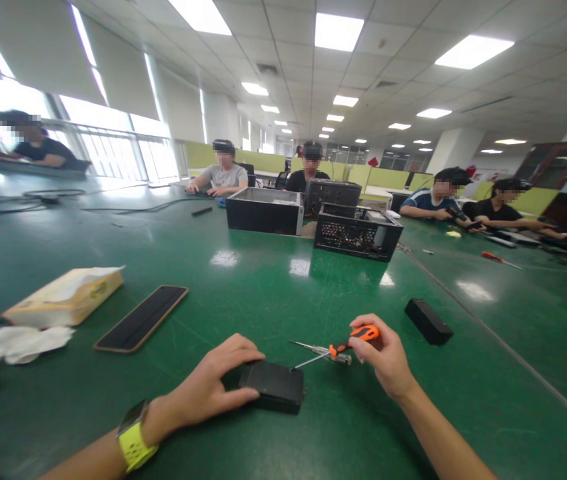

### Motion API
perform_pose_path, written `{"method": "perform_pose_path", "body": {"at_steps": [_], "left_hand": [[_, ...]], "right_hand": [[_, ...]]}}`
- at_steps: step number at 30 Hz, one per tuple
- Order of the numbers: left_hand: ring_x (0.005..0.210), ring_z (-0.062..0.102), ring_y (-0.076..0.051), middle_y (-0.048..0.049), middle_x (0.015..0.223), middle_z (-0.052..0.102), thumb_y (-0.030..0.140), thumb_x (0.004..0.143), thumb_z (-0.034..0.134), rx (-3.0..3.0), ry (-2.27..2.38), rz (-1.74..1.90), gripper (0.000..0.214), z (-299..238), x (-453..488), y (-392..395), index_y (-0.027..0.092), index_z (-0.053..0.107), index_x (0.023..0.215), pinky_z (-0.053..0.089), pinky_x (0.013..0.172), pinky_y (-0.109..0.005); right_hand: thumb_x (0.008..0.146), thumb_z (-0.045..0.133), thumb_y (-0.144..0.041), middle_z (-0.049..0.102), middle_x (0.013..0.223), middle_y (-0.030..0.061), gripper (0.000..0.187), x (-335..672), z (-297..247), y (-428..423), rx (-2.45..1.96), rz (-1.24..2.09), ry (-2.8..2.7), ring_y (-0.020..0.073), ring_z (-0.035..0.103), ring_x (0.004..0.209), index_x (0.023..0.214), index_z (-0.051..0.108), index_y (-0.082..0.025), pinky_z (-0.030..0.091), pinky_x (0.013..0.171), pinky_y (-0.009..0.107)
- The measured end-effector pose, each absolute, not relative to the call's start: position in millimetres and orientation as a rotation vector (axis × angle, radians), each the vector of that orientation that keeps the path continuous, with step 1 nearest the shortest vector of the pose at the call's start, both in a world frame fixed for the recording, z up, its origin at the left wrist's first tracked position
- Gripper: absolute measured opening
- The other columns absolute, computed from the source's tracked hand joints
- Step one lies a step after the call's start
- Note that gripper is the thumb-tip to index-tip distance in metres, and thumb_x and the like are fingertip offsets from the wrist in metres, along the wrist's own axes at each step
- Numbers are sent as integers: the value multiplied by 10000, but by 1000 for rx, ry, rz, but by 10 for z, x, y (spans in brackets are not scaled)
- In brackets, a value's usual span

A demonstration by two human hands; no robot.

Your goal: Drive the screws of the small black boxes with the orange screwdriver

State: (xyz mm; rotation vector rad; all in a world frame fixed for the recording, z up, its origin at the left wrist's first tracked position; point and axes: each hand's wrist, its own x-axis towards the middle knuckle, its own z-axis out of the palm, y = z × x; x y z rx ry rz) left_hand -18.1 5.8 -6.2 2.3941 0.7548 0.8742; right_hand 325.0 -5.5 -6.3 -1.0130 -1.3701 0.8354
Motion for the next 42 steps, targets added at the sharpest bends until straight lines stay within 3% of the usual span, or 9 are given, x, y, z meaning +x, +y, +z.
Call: {"method": "perform_pose_path", "body": {"at_steps": [7,13,19,25,28,33,35,39,42], "left_hand": [[969,591,-244,-98,1067,623,344,845,726,2391,711,918,381,-75,-178,61,172,635,1173,499,858,-377],[972,598,-236,-87,1067,630,372,853,719,2384,710,946,370,-58,-168,55,191,631,1164,499,864,-367],[964,601,-237,-85,1063,634,395,855,711,2394,708,925,380,-65,-182,53,195,623,1166,503,854,-368],[984,602,-244,-101,1083,635,409,850,710,2393,715,897,414,-84,-200,60,193,617,1191,506,871,-369],[987,600,-245,-102,1086,636,402,853,707,2399,696,900,406,-79,-201,61,192,618,1189,505,878,-370],[983,599,-241,-97,1084,632,395,852,711,2400,692,918,404,-65,-197,56,192,612,1187,504,873,-367],[983,599,-241,-95,1082,632,396,852,712,2408,694,919,404,-59,-195,54,191,612,1186,501,874,-367],[979,600,-240,-96,1079,636,393,856,712,2406,695,909,399,-49,-192,52,189,613,1185,501,870,-363],[978,601,-241,-96,1076,637,395,852,716,2404,704,901,401,-48,-192,53,189,616,1182,501,866,-364]], "right_hand": [[824,720,-226,690,1022,45,371,3100,36,-127,-890,765,-1324,104,617,566,1174,608,-269,497,498,240],[911,614,-281,710,812,21,230,3016,426,-112,-956,574,-1479,101,589,554,1116,707,-233,491,502,228],[876,642,-311,741,1024,62,273,2924,1060,-98,-1123,631,-1949,164,677,767,1125,707,-219,552,647,268],[883,629,-411,634,616,-10,265,2752,1183,-158,-1256,141,-2128,111,513,497,983,732,-188,422,496,248],[888,625,-398,639,658,-8,264,2774,1165,-205,-1224,91,-2141,109,524,513,1040,711,-200,437,506,243],[887,582,-250,706,959,44,309,2872,1224,-263,-1150,231,-2222,140,632,699,1189,647,-244,521,608,249],[881,605,-267,706,905,35,278,2882,1232,-266,-1149,213,-2224,136,624,676,1150,667,-240,514,596,245],[868,660,-386,605,595,-28,223,2856,1202,-252,-1188,79,-2239,108,527,503,1011,722,-227,427,496,234],[872,658,-385,644,636,-14,208,2833,1202,-257,-1167,64,-2240,112,548,526,990,725,-227,431,512,236]]}}
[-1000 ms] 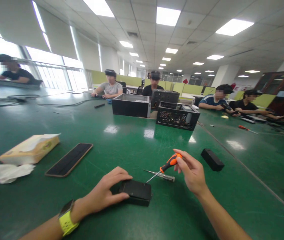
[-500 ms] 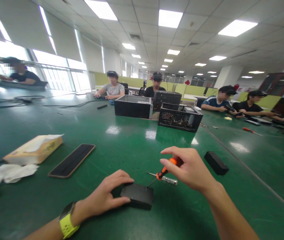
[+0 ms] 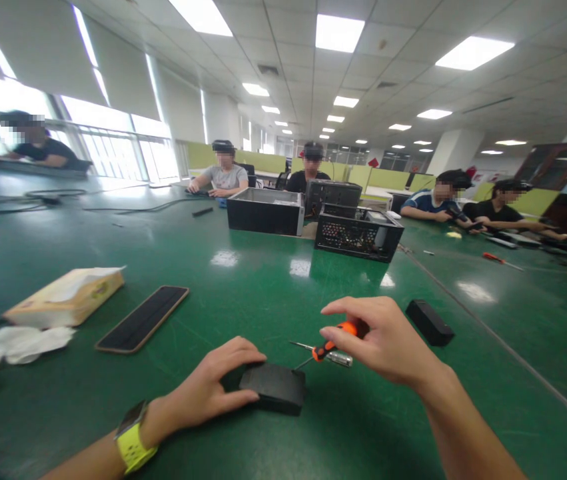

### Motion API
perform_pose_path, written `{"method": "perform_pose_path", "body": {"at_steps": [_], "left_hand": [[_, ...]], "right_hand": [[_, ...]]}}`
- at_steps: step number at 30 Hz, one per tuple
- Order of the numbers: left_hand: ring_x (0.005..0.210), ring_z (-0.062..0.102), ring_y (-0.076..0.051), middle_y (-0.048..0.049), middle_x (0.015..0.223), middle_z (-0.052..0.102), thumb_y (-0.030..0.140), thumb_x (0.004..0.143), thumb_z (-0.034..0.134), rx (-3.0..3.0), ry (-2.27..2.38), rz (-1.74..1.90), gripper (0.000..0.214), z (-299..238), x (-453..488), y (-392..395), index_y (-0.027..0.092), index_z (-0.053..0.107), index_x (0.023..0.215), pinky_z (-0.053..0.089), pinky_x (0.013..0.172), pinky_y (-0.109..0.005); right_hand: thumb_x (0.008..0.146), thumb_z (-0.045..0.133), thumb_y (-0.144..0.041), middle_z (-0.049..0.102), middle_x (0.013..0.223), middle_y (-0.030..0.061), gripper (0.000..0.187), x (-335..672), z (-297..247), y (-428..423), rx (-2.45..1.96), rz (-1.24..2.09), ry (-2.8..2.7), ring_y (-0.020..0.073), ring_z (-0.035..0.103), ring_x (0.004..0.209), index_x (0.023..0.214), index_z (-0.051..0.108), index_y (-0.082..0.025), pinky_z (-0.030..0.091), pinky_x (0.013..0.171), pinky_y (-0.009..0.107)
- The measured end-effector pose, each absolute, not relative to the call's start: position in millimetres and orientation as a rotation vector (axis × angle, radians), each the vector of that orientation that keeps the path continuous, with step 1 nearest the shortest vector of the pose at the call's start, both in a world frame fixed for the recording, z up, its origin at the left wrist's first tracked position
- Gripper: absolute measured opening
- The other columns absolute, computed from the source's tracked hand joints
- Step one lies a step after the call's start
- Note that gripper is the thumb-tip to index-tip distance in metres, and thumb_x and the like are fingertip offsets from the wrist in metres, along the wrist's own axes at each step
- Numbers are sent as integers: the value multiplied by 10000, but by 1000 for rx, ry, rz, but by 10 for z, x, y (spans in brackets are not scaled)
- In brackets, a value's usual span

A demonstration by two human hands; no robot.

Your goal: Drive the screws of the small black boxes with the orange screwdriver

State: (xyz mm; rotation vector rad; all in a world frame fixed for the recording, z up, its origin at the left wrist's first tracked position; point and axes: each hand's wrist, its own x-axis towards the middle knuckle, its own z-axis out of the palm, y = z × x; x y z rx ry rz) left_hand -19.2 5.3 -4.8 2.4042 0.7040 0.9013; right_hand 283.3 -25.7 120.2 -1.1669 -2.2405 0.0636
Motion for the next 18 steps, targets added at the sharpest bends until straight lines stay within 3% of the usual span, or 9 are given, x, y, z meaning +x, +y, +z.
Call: {"method": "perform_pose_path", "body": {"at_steps": [5,11,18], "left_hand": [[972,598,-239,-96,1073,635,389,854,716,2405,699,900,403,-50,-197,50,189,614,1189,502,864,-365],[974,601,-239,-93,1075,634,400,855,713,2402,696,912,405,-64,-205,51,195,615,1191,505,866,-363],[970,603,-245,-98,1068,634,411,845,717,2393,700,915,418,-75,-208,61,196,619,1190,513,860,-367]], "right_hand": [[895,608,-283,714,940,49,263,2826,1231,-290,-1061,214,-2265,143,646,715,1147,664,-233,515,602,236],[870,658,-350,694,695,1,184,2786,1148,-264,-1086,12,-2242,131,612,566,989,715,-221,469,555,247],[890,618,-269,707,921,36,290,2804,1197,-287,-1023,162,-2288,144,634,699,1177,644,-244,501,604,247]]}}
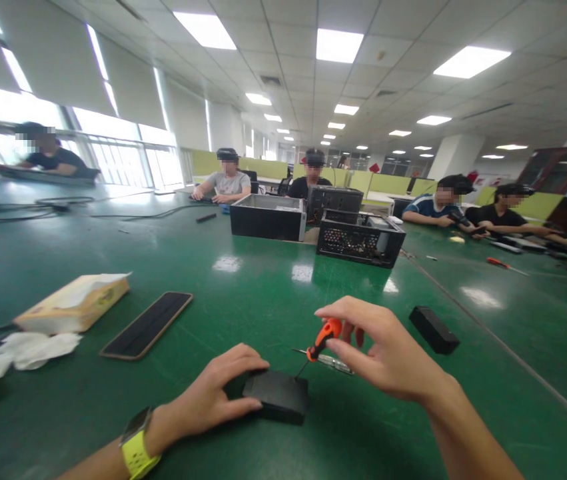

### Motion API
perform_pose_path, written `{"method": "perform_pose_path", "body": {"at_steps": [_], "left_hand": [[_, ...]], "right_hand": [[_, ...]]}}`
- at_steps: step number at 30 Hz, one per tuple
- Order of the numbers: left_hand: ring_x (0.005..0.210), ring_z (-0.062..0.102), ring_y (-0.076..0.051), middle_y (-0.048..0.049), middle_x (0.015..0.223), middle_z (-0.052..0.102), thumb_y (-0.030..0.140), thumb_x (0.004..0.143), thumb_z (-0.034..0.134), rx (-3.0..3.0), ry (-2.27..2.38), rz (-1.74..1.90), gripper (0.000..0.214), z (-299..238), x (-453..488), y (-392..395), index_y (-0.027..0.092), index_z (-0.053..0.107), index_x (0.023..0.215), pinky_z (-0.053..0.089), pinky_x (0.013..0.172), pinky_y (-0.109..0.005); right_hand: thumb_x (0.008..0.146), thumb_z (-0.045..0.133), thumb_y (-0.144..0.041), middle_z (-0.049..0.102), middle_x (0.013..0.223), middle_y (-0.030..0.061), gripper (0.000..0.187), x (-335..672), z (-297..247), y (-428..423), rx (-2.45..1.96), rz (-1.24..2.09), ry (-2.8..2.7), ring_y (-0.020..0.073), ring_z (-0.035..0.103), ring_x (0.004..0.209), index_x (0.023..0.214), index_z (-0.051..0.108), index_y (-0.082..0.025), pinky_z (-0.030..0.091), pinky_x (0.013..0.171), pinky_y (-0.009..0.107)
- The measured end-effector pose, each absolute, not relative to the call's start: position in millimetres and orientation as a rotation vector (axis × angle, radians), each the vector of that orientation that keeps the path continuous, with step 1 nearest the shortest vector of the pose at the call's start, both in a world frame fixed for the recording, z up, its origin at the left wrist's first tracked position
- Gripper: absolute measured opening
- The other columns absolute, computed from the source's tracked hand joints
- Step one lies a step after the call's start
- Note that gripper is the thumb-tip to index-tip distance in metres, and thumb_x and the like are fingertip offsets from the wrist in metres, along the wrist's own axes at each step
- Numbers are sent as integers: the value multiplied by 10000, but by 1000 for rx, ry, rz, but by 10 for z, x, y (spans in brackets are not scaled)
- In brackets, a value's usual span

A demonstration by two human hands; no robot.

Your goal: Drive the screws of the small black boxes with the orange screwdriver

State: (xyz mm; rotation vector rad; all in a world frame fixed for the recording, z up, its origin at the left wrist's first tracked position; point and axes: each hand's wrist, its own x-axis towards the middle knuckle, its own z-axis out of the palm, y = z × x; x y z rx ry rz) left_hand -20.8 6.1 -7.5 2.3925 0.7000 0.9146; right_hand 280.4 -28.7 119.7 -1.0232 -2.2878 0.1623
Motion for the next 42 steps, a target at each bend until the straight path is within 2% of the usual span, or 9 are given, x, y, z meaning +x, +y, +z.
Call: {"method": "perform_pose_path", "body": {"at_steps": [1,6,13,17,19,23,31,42], "left_hand": [[969,605,-245,-98,1067,636,415,846,715,2392,699,913,417,-73,-208,61,196,620,1189,514,859,-366],[976,603,-244,-100,1078,637,412,851,710,2398,709,899,405,-66,-209,55,196,622,1183,511,868,-369],[960,609,-235,-93,1066,641,417,858,700,2408,703,904,402,-56,-203,51,197,620,1185,516,861,-360],[962,605,-239,-95,1069,641,405,857,702,2403,709,883,401,-43,-201,53,196,618,1188,514,864,-368],[961,603,-240,-94,1070,640,406,854,705,2402,708,880,405,-45,-202,57,197,616,1190,512,862,-369],[974,601,-243,-96,1080,637,414,854,705,2411,699,896,420,-66,-207,64,197,611,1201,508,865,-371],[969,601,-238,-96,1071,637,409,848,717,2420,678,930,429,-78,-206,61,188,616,1202,505,860,-363],[986,593,-243,-97,1078,635,401,845,727,2421,647,947,441,-105,-207,87,188,611,1214,492,864,-361]], "right_hand": [[889,622,-266,707,927,32,294,2812,1200,-292,-1022,172,-2289,139,634,699,1181,638,-245,502,605,243],[879,659,-349,661,668,-20,189,2807,1176,-292,-1089,41,-2281,119,589,557,1018,695,-228,455,549,239],[893,625,-281,689,923,35,258,2794,1219,-306,-1033,200,-2327,145,618,728,1147,641,-237,489,621,248],[878,652,-350,683,789,16,156,2805,1224,-299,-1104,142,-2286,145,603,654,962,699,-227,468,588,256],[875,652,-389,684,760,15,173,2810,1226,-298,-1123,117,-2208,146,602,630,884,705,-225,462,573,257],[878,642,-408,703,780,21,184,2793,1219,-306,-1093,131,-2081,163,632,662,897,708,-237,483,589,261],[883,645,-391,692,783,11,169,2611,1099,-290,-1055,281,-2182,160,641,683,902,692,-230,487,590,256],[898,625,-389,693,790,12,189,2628,1116,-279,-1055,249,-2210,153,627,681,927,685,-212,473,608,264]]}}
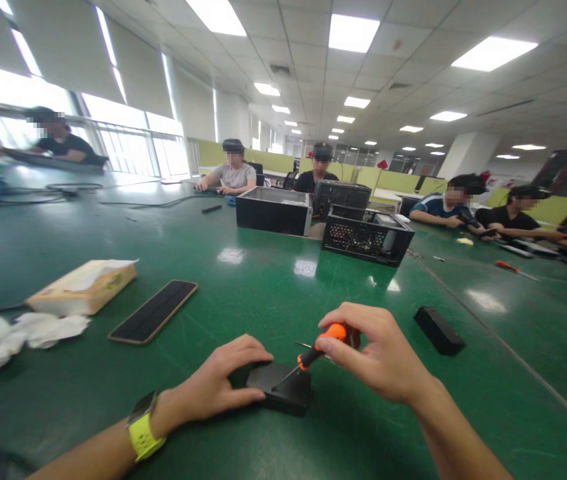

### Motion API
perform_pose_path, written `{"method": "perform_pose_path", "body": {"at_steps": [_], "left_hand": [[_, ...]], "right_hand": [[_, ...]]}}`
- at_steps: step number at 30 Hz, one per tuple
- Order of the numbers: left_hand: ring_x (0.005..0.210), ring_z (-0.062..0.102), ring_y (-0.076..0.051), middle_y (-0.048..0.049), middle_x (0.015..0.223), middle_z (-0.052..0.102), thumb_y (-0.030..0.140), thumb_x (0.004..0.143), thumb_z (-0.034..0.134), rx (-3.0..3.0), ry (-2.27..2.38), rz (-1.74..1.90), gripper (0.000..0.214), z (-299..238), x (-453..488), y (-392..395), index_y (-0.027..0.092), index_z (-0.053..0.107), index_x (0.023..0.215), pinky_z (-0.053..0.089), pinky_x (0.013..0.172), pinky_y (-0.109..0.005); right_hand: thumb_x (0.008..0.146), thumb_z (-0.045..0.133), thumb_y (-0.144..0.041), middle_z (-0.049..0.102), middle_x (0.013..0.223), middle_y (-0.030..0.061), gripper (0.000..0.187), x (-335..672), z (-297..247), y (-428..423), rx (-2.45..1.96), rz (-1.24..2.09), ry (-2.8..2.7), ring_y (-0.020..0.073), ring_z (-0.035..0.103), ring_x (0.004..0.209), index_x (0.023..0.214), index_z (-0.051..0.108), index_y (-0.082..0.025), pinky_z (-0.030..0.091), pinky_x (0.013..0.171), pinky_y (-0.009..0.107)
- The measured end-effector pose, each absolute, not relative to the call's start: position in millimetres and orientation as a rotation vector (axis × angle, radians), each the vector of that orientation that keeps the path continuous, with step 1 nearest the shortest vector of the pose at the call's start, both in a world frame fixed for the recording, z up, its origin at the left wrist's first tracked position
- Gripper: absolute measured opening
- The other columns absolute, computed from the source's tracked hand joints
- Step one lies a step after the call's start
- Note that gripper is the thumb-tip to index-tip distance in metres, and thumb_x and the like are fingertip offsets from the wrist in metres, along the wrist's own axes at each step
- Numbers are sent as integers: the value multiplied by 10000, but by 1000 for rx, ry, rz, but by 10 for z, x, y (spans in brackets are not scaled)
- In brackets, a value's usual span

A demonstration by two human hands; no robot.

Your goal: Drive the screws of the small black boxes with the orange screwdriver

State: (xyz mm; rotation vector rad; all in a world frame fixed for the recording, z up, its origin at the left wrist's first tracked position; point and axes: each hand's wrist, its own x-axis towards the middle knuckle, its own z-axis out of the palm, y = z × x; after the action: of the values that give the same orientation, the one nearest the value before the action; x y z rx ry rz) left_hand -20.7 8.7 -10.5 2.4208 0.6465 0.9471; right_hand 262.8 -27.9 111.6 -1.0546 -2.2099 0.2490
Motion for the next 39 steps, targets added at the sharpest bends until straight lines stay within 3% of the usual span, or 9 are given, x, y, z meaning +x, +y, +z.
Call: {"method": "perform_pose_path", "body": {"at_steps": [9,14,21,27,33,39], "left_hand": [[986,591,-242,-97,1084,631,399,843,731,2418,663,931,443,-104,-214,81,188,611,1215,486,864,-360],[978,594,-236,-92,1074,634,394,845,735,2409,648,935,430,-92,-205,76,194,619,1207,483,858,-348],[980,591,-240,-95,1078,631,380,844,737,2406,653,929,429,-99,-210,78,192,616,1211,482,858,-354],[975,595,-243,-96,1077,634,377,842,739,2412,653,929,431,-93,-206,79,190,615,1209,485,854,-362],[970,598,-242,-96,1072,633,373,841,740,2416,656,940,428,-94,-202,80,186,613,1204,491,841,-356],[968,595,-239,-94,1069,633,392,849,727,2417,655,934,426,-97,-209,77,194,610,1208,495,847,-358]], "right_hand": [[887,656,-328,693,821,-3,134,2640,1118,-295,-996,225,-2255,138,631,719,971,673,-224,480,646,252],[882,630,-188,705,975,-1,314,2608,1112,-340,-874,269,-2271,107,619,702,1184,598,-265,494,620,220],[830,711,-269,711,829,-1,241,2563,1047,-308,-862,49,-2202,130,656,679,1058,650,-223,508,613,225],[884,606,-177,703,968,9,385,2557,1045,-312,-854,191,-2226,113,627,702,1255,562,-268,504,592,212],[835,698,-264,689,806,-6,277,2527,1042,-314,-841,50,-2207,118,616,635,1102,636,-223,490,583,228],[863,626,-192,695,908,3,366,2539,1072,-326,-841,182,-2242,116,631,705,1224,587,-245,493,588,215]]}}
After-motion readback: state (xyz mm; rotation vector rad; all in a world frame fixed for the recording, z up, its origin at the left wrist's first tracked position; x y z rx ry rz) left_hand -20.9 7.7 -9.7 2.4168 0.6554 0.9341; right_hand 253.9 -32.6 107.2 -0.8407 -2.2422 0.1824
